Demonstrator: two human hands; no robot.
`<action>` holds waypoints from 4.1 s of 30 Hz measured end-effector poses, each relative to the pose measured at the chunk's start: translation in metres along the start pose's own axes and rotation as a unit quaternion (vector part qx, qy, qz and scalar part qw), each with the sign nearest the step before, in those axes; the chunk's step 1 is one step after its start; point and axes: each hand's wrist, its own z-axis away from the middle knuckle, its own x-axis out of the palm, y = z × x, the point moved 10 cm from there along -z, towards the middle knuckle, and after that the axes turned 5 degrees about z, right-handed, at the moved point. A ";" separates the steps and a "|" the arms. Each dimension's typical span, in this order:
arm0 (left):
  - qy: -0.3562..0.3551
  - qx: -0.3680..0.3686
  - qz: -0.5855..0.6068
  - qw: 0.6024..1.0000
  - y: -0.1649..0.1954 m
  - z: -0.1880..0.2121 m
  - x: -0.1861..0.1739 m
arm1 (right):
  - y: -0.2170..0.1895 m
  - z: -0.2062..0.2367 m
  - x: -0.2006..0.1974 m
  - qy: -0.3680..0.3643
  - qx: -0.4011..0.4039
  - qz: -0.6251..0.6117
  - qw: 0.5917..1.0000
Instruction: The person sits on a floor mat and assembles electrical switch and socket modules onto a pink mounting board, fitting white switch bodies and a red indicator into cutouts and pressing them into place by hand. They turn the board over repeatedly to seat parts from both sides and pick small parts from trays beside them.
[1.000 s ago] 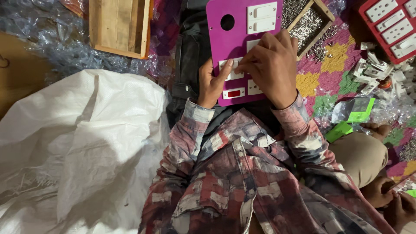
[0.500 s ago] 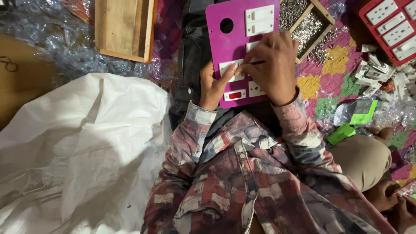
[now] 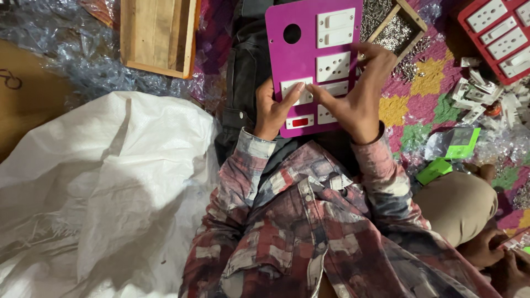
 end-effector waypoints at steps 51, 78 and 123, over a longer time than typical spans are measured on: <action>0.014 -0.023 0.019 0.999 -0.016 -0.001 -0.007 | 0.033 0.002 0.045 -0.110 0.153 -0.348 0.918; 0.011 0.115 -0.026 0.993 0.042 0.009 0.008 | 0.059 0.046 0.023 -0.057 0.235 -0.337 0.910; -0.258 0.242 -0.330 0.875 0.134 0.064 0.051 | 0.077 0.023 0.050 -0.381 0.287 -0.542 0.692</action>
